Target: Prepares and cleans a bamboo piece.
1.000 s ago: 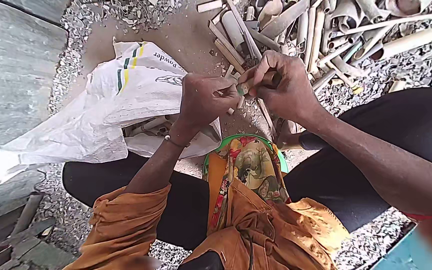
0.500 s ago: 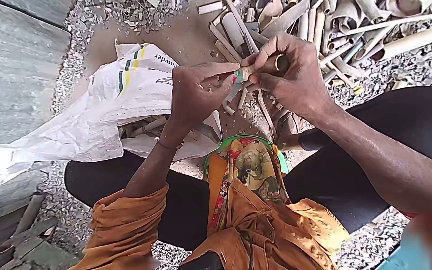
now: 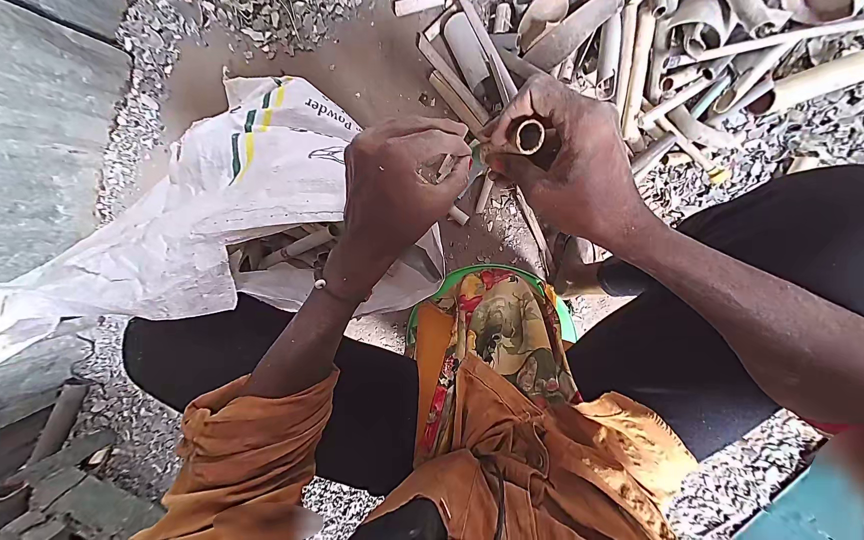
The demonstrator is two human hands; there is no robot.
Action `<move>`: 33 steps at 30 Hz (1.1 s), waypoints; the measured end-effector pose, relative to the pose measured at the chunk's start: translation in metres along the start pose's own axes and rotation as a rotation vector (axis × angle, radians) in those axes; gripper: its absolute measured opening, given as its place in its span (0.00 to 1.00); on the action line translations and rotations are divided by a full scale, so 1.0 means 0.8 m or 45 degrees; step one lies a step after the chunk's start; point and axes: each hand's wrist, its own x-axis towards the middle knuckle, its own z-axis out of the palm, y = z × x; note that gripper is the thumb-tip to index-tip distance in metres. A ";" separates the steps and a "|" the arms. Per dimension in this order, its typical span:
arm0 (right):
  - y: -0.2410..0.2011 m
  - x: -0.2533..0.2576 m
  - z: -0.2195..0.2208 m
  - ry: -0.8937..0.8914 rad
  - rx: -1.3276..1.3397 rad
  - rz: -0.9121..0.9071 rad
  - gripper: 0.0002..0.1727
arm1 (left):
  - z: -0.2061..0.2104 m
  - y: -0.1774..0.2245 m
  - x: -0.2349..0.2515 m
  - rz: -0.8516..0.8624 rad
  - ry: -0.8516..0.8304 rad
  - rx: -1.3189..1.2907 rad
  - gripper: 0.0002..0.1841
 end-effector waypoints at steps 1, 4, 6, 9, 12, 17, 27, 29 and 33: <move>0.000 -0.001 0.001 -0.010 0.008 0.008 0.08 | -0.001 -0.001 0.000 0.015 -0.019 0.013 0.06; 0.000 -0.002 0.002 -0.045 0.039 0.012 0.07 | -0.001 -0.001 -0.001 0.031 -0.044 0.053 0.07; 0.000 -0.002 0.002 -0.047 0.023 0.006 0.07 | 0.001 -0.001 -0.003 0.048 -0.032 0.076 0.07; -0.001 -0.003 0.001 -0.038 0.008 0.014 0.08 | 0.006 -0.002 -0.004 0.097 0.005 0.096 0.05; -0.002 -0.003 -0.002 -0.062 0.035 0.005 0.08 | 0.008 0.001 -0.002 0.113 0.012 0.099 0.05; 0.000 -0.003 -0.007 -0.117 0.142 0.005 0.07 | 0.009 0.003 -0.001 0.105 -0.039 0.076 0.04; -0.005 0.001 -0.020 -0.197 0.171 -0.161 0.06 | 0.000 0.008 0.002 -0.070 -0.134 -0.098 0.05; -0.009 -0.001 -0.024 -0.221 0.188 -0.179 0.08 | -0.004 0.002 0.006 -0.124 -0.109 -0.132 0.06; -0.010 0.003 -0.030 -0.188 0.305 -0.145 0.09 | -0.009 -0.007 0.008 -0.253 -0.065 -0.394 0.08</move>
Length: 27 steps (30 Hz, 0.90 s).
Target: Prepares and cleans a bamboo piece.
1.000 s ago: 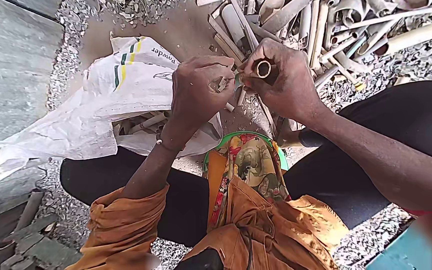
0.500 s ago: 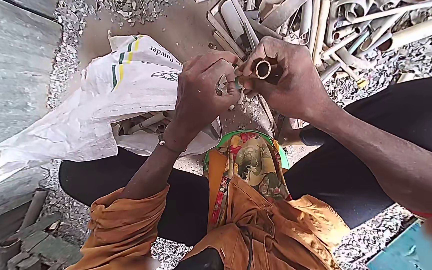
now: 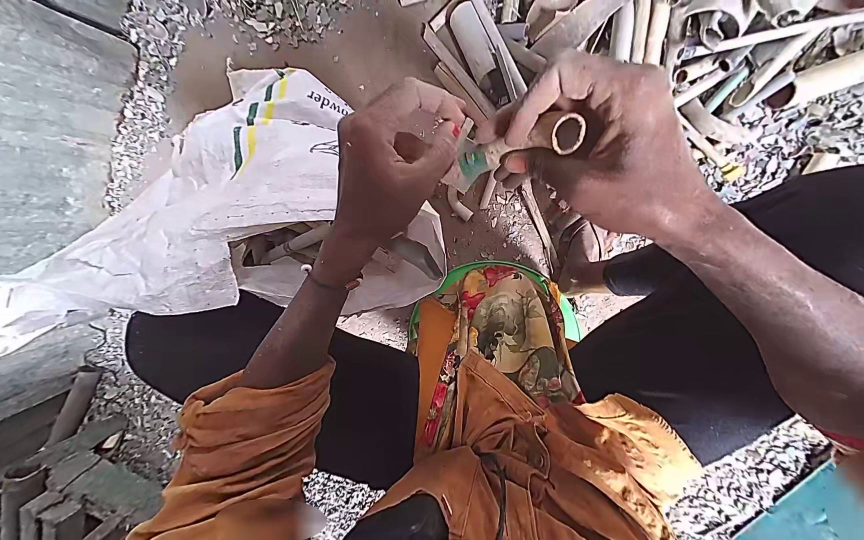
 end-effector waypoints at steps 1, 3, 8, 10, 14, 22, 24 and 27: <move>-0.001 0.001 -0.004 0.023 0.046 0.016 0.10 | -0.001 0.000 0.000 0.014 0.002 -0.065 0.10; -0.003 0.003 -0.012 0.063 0.122 0.040 0.10 | 0.000 -0.002 0.000 0.095 0.011 -0.145 0.12; -0.008 0.004 -0.019 0.129 0.106 0.073 0.11 | 0.010 0.001 -0.003 0.258 0.092 -0.151 0.12; -0.006 0.003 -0.018 0.132 0.105 0.061 0.11 | 0.012 0.002 -0.004 0.295 0.133 -0.093 0.10; -0.004 0.002 -0.016 0.113 0.069 0.035 0.10 | 0.013 0.003 -0.005 0.281 0.115 -0.080 0.11; -0.001 -0.001 -0.008 0.037 -0.156 0.015 0.08 | 0.011 0.001 -0.009 0.287 0.073 -0.038 0.09; 0.001 -0.003 -0.006 0.039 -0.206 -0.011 0.08 | 0.013 -0.001 -0.010 0.350 0.086 0.000 0.08; 0.004 -0.005 -0.005 0.075 -0.196 -0.001 0.08 | 0.016 -0.003 -0.010 0.414 0.102 0.034 0.06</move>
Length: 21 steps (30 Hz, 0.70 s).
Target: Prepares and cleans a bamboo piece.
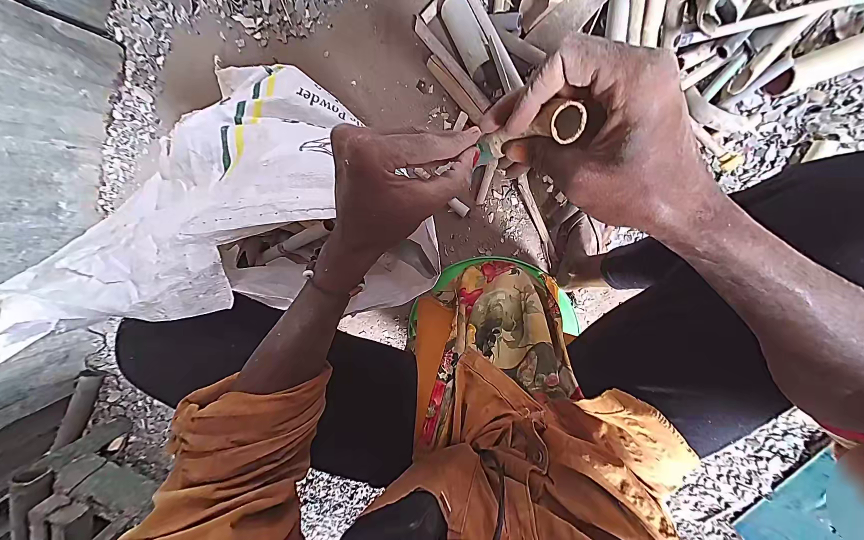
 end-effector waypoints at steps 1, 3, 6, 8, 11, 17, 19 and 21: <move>0.001 -0.001 0.001 0.017 0.007 0.010 0.08 | 0.000 0.000 0.000 0.007 -0.007 0.000 0.06; 0.002 -0.002 0.003 0.044 0.040 0.019 0.08 | 0.001 0.002 0.000 0.008 -0.002 0.014 0.06; 0.002 -0.002 0.007 0.077 0.122 0.011 0.08 | 0.004 0.005 0.000 0.008 0.030 0.051 0.06; 0.001 -0.001 0.010 0.101 0.147 0.014 0.08 | 0.006 0.004 -0.001 0.013 0.063 0.073 0.06; -0.001 -0.001 0.011 0.123 0.190 0.051 0.09 | 0.009 0.000 -0.003 0.032 0.109 0.094 0.06; -0.008 0.006 0.006 0.057 0.388 0.238 0.11 | 0.000 0.002 -0.001 -0.104 0.006 -0.065 0.08; -0.005 0.005 0.005 0.040 0.395 0.230 0.11 | -0.004 0.004 0.001 -0.193 -0.087 -0.126 0.10; -0.002 0.005 0.003 0.001 0.397 0.155 0.11 | -0.006 0.006 0.003 -0.301 -0.180 -0.176 0.15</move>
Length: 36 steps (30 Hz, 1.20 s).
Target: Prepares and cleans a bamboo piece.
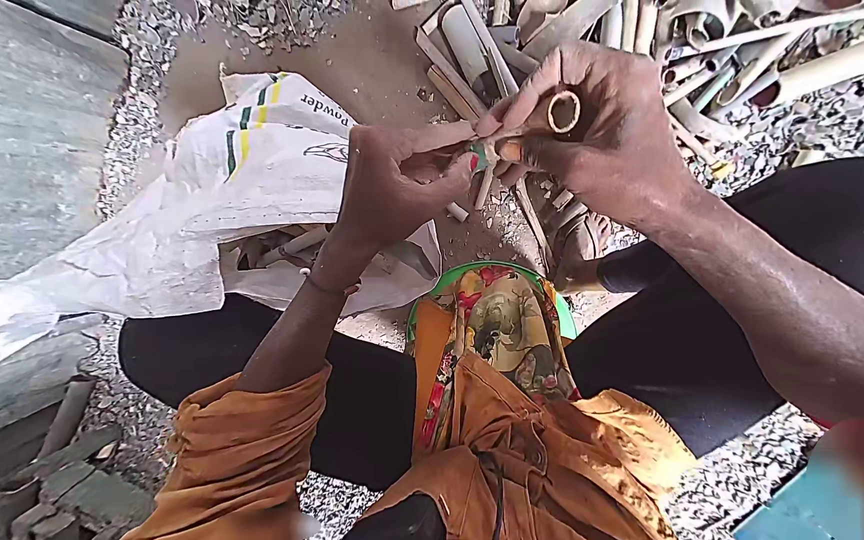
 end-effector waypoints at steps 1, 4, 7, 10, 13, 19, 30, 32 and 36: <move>0.000 0.001 -0.001 -0.030 -0.015 -0.040 0.11 | 0.000 0.001 0.000 -0.029 -0.016 -0.008 0.16; -0.001 0.003 -0.007 -0.043 -0.071 -0.122 0.12 | 0.001 0.002 0.002 0.078 0.060 0.015 0.17; -0.009 0.003 -0.011 0.022 -0.027 -0.028 0.20 | -0.005 0.001 0.006 0.258 0.218 0.238 0.16; -0.015 0.004 -0.014 0.056 0.005 0.213 0.14 | -0.009 0.002 0.007 0.315 0.267 0.357 0.14; -0.009 0.002 -0.016 -0.096 -0.029 0.316 0.12 | -0.007 0.002 0.004 0.336 0.261 0.398 0.14; -0.004 0.001 -0.017 -0.293 0.166 0.260 0.17 | -0.015 0.008 0.006 0.207 0.206 0.264 0.23; -0.008 -0.006 -0.012 -0.200 0.020 0.027 0.18 | -0.025 0.029 0.001 0.072 0.113 -0.207 0.27; -0.007 -0.007 -0.011 -0.215 -0.030 -0.008 0.15 | -0.024 0.027 0.000 0.091 0.115 -0.204 0.25; -0.002 -0.008 -0.007 -0.299 -0.157 -0.047 0.10 | -0.017 0.020 0.000 0.146 0.121 -0.180 0.20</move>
